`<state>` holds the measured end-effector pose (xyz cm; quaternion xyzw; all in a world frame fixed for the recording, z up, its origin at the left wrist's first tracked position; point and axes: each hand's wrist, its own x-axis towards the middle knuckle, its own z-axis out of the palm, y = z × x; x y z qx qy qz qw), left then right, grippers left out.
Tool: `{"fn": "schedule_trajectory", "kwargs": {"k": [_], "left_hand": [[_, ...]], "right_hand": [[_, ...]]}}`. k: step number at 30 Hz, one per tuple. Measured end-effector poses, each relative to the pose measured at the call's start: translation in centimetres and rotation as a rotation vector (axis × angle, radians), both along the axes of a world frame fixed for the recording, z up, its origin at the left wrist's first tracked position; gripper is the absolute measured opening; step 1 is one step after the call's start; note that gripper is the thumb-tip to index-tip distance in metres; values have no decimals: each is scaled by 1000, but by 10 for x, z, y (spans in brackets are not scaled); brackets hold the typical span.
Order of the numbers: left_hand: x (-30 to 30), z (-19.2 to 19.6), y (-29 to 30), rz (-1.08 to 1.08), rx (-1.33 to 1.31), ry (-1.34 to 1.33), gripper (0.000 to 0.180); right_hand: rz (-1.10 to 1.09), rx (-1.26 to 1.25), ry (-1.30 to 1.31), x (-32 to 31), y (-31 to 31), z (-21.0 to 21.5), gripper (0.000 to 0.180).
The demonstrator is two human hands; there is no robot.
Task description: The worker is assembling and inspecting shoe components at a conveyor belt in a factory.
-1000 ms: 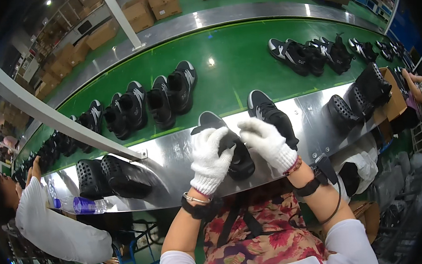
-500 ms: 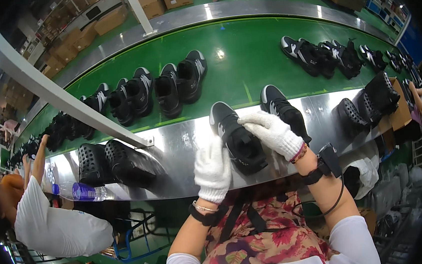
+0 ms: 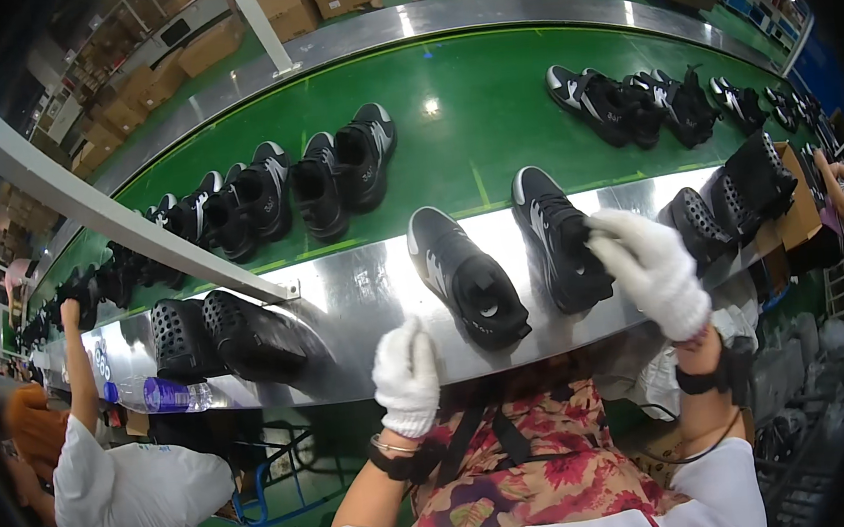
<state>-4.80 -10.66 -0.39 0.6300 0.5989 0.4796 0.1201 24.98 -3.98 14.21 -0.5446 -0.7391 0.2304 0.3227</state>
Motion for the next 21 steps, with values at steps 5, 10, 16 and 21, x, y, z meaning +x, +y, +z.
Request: {"fn": "schedule_trajectory", "kwargs": {"k": [5,10,16,21], "left_hand": [[52,34,39,-100,-186,12,60],[69,18,97,-115,15,129,56],[63,19,69,-125,-104,42,59],[30,7,27,-81,-131,180,48]], "right_hand": [[394,126,-160,19,-12,-32,66],[284,-117,-547,-49,21,-33,32],[189,53,-427,-70,160,-52,29],[-45,54,-437,-26,216,-41,35]]}}
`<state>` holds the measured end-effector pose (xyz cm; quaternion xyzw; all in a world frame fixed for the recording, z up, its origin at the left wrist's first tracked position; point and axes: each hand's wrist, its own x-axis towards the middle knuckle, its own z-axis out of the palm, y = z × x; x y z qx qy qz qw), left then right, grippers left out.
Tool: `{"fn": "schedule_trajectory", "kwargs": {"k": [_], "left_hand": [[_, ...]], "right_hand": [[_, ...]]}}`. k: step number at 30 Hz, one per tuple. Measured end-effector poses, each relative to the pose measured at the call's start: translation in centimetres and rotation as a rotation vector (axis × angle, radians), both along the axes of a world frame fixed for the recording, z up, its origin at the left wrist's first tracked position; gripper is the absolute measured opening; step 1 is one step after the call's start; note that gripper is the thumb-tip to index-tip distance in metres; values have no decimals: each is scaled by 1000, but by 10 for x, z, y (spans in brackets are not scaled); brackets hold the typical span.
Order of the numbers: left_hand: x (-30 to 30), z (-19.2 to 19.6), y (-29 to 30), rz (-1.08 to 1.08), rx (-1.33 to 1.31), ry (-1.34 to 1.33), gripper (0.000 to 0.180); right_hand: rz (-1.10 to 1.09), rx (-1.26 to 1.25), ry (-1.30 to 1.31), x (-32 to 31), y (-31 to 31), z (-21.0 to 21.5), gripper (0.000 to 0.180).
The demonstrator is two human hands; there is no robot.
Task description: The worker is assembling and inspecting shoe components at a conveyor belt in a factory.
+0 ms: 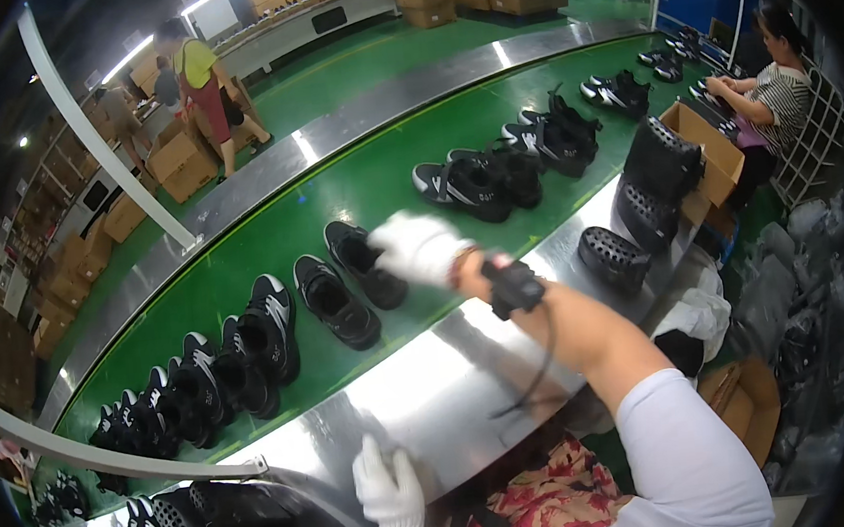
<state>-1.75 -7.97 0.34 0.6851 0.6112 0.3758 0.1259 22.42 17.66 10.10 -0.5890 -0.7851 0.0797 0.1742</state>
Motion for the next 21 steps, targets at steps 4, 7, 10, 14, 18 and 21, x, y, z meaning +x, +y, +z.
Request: {"fn": "schedule_trajectory", "kwargs": {"k": [4,7,10,14,18,21], "left_hand": [[-19,-22,-30,-41,180,330,38],[-12,-26,-35,-33,219,346,37],[-13,-28,-36,-38,192,307,36],[-4,-19,-15,-72,262,309,36],[17,-5,8,-108,99,27,31],[44,10,35,-116,47,-51,40]], "right_hand": [[-386,-46,-67,135,6,4,50],[-428,-183,-21,192,14,-14,61],[-352,-33,123,200,30,-49,58],[-470,-50,-123,128,12,-30,25],[-265,-84,-86,77,-75,17,25],[-131,-96,-45,38,-155,30,24]]}}
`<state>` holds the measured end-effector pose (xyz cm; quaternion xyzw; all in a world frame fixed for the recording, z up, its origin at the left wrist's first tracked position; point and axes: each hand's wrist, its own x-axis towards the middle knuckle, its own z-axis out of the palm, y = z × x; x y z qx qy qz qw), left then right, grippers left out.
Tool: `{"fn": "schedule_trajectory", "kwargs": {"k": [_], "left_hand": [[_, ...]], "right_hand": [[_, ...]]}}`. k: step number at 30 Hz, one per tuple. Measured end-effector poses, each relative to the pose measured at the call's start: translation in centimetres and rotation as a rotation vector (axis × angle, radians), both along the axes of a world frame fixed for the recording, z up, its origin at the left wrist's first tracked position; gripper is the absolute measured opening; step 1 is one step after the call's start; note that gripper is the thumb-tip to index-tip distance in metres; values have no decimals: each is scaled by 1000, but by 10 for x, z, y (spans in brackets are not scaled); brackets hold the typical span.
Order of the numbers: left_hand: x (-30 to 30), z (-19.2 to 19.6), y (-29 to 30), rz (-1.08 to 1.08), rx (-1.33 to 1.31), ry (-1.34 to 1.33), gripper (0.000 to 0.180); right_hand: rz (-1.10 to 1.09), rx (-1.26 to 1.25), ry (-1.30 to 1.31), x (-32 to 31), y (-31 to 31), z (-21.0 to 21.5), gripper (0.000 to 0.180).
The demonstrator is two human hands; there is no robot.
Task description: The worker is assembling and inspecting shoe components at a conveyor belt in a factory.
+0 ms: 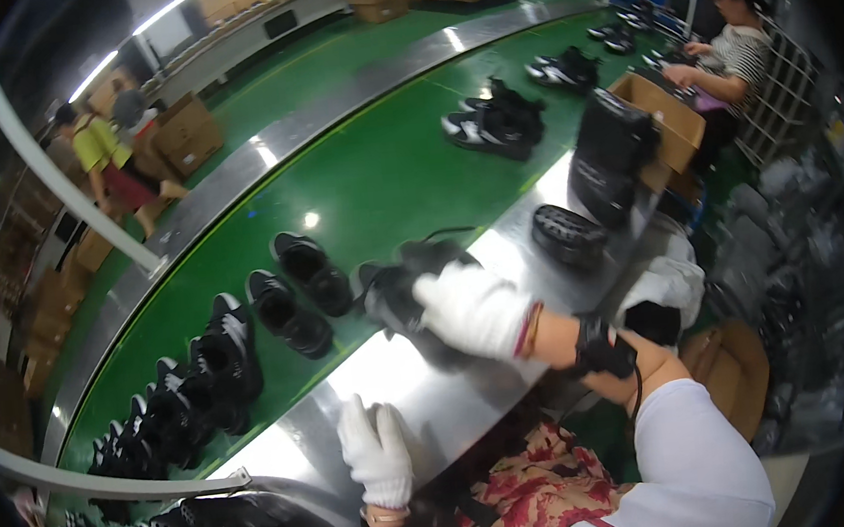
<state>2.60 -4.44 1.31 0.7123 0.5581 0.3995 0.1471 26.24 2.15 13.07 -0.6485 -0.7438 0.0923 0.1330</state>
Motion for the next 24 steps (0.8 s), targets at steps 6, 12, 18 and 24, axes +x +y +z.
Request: {"fn": "schedule_trajectory", "kwargs": {"k": [6,12,18,24], "left_hand": [[53,23,40,-22,-356,34,61],[18,25,33,-308,-261,-125,57],[47,33,-8,-183,361,45,55],[56,30,-17,-331,313,160,55]], "right_hand": [[185,14,137,-1,-99,2,31],[-374,124,-68,174,-101,20,33],[-289,-64,-180,238,-88,-7,38],[-304,-250,-270,226,-71,-8,35]]}}
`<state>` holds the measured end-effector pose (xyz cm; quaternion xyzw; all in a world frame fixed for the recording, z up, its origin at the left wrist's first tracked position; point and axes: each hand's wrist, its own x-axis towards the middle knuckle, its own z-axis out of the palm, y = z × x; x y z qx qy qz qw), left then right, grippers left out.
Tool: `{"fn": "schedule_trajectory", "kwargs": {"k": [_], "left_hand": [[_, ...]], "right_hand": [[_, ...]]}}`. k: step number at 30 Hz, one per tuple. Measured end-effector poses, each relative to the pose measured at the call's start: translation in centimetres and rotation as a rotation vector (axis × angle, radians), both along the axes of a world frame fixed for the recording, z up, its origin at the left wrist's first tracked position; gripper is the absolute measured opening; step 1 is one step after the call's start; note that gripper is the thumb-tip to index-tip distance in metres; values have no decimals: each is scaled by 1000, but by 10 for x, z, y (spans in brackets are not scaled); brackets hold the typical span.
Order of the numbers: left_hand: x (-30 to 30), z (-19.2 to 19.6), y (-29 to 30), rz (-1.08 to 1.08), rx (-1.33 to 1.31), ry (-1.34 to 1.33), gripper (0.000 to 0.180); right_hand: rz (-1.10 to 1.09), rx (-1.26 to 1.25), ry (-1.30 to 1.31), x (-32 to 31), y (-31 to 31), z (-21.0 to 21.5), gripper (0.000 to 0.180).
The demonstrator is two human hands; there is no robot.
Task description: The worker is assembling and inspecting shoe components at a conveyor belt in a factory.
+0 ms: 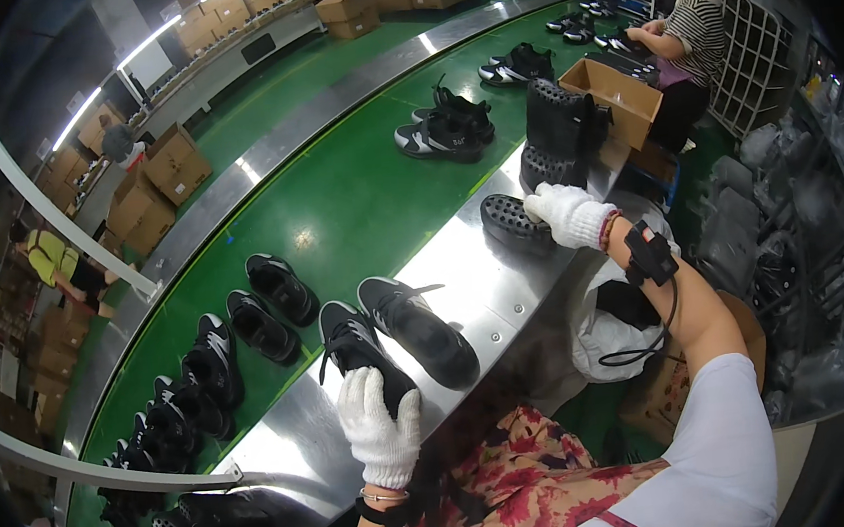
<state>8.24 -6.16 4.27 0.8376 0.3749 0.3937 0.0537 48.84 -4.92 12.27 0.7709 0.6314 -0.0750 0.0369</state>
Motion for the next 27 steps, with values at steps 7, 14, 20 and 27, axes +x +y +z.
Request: {"fn": "schedule_trajectory", "kwargs": {"k": [7,14,20,27], "left_hand": [[8,71,-8,-256,-729,-672,88],[39,80,23,-355,-1029,-1153,59],[64,62,3,-1,-933,-1033,49],[85,39,35,-106,-150,234,23]], "right_hand": [[466,666,443,-68,-35,48,36],[658,631,874,-188,-61,25,37],[167,715,1178,-216,-69,-12,43],[-136,658,1016,-139,-78,8,34]]}}
